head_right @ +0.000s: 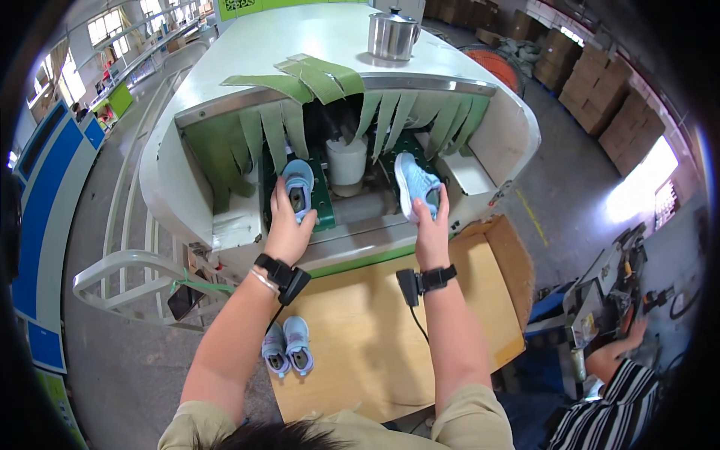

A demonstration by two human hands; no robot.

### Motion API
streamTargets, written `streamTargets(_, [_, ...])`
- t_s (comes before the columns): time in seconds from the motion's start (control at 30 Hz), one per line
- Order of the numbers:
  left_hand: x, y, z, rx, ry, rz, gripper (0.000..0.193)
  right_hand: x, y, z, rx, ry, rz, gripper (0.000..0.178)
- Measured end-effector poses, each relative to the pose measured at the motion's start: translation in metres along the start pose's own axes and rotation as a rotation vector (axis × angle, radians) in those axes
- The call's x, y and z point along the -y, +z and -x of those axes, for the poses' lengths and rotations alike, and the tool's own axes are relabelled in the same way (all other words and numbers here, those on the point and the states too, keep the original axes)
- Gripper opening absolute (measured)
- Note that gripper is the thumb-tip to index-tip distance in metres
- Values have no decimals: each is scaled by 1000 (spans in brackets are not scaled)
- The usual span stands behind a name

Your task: Loading shoes into a heat treatment or sterilization machine on a production line.

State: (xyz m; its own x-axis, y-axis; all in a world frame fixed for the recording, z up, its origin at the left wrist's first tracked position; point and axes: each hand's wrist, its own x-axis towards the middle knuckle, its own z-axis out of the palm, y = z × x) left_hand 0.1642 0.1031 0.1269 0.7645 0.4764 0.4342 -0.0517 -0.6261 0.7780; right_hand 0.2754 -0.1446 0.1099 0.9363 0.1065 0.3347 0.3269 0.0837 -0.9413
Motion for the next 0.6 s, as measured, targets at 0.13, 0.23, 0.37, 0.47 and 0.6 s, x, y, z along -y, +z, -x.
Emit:
streamTargets(0.13, [-10,-19,46,66,87,-103,84,15,0,18,10,-45,-41,73])
streamTargets(0.23, [-4,-34,104,201,110,-251,80,33,16,14,0,-145,24,76])
streamTargets(0.37, [12,-28,185,493,14,-497,77,11,14,-29,43,-185,657,79])
streamTargets(0.47, [29,-31,230,523,15,-629,81,13,15,-40,129,48,901,80])
streamTargets(0.6, [33,-44,266,604,-116,-732,78,8,18,3,23,-491,891,76])
